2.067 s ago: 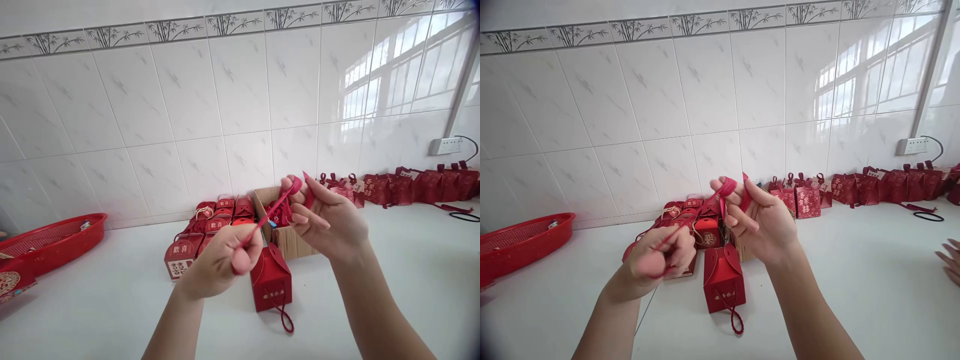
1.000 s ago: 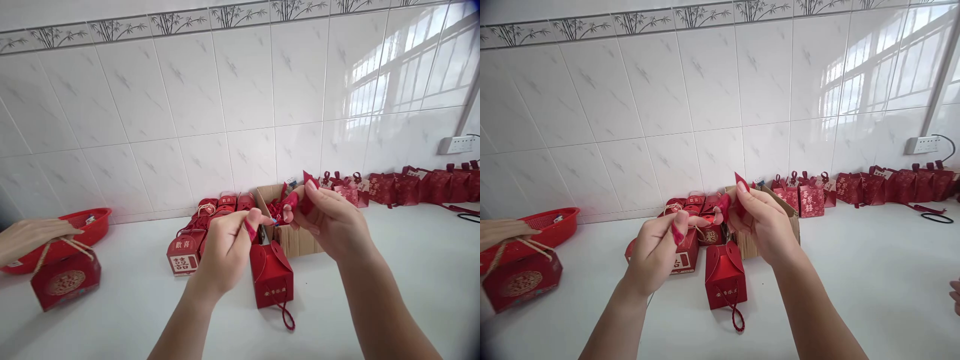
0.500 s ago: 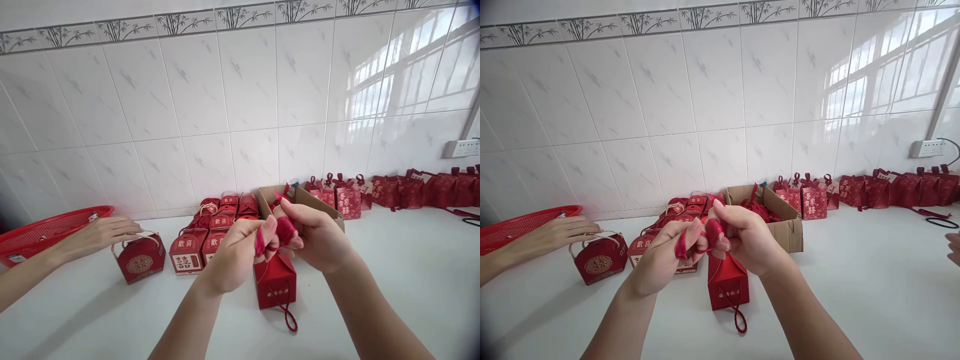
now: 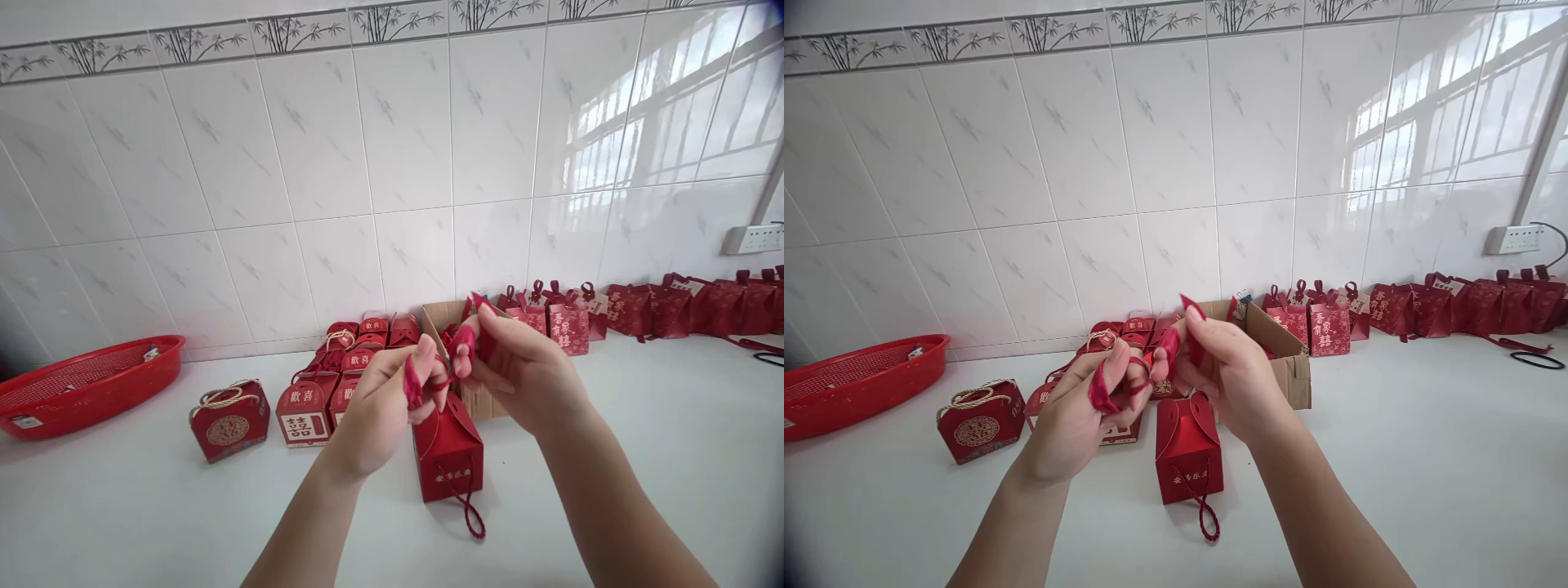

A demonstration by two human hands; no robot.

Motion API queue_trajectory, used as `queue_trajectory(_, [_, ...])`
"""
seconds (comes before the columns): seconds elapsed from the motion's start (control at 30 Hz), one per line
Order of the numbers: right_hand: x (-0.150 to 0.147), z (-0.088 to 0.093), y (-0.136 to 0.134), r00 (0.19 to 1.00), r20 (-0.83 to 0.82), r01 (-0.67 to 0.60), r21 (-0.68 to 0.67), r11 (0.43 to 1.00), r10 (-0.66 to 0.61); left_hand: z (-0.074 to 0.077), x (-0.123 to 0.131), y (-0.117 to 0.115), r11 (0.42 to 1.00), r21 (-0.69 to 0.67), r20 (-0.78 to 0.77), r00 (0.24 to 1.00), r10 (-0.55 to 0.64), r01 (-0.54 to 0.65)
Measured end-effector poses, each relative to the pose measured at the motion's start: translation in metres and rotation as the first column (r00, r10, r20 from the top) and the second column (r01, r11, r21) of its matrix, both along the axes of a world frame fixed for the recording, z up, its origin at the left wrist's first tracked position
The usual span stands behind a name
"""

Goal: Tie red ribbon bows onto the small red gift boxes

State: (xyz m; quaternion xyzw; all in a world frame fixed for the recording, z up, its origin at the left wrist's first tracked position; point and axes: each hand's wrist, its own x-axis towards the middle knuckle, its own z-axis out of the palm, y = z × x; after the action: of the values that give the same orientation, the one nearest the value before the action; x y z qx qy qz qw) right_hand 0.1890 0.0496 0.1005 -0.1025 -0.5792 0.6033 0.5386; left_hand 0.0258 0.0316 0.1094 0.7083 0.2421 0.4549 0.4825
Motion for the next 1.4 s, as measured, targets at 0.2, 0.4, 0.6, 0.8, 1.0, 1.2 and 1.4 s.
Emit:
queue_trajectory(0.2, [0.008, 0.004, -0.008, 0.955, 0.058, 0.285, 0.076, 0.956, -0.29, -0.001, -0.005, -0.006, 0.941, 0.229, 0.077, 0.968, 0.238, -0.25])
queue_trajectory(0.4, [0.008, 0.007, -0.008, 0.989, -0.079, 0.131, 0.018, 0.991, -0.129, 0.007, -0.009, -0.007, 0.841, 0.197, 0.473, 0.8, 0.369, -0.504])
queue_trajectory(0.6, [0.005, 0.004, -0.004, 0.972, -0.211, -0.1, 0.019, 0.995, 0.102, 0.008, -0.009, -0.01, 0.793, 0.269, 0.241, 0.835, 0.495, -0.547])
queue_trajectory(0.8, [0.005, 0.003, -0.002, 0.95, -0.232, -0.198, 0.063, 0.978, 0.207, 0.005, -0.007, -0.011, 0.664, 0.336, 0.141, 0.733, 0.666, -0.668])
queue_trajectory(1.0, [0.001, 0.0, -0.004, 0.94, -0.206, -0.22, 0.24, 0.946, 0.271, 0.008, -0.006, -0.028, 0.726, 0.427, 0.136, 0.832, 0.538, -0.539])
queue_trajectory(1.2, [-0.008, -0.003, -0.012, 0.965, -0.186, -0.114, 0.332, 0.936, 0.183, 0.008, -0.007, -0.041, 0.869, 0.433, -0.089, 0.948, 0.306, -0.24])
queue_trajectory(1.4, [-0.013, -0.003, -0.018, 0.975, -0.148, -0.1, 0.366, 0.925, 0.164, 0.004, -0.005, -0.041, 0.923, 0.366, -0.159, 0.969, 0.187, -0.118])
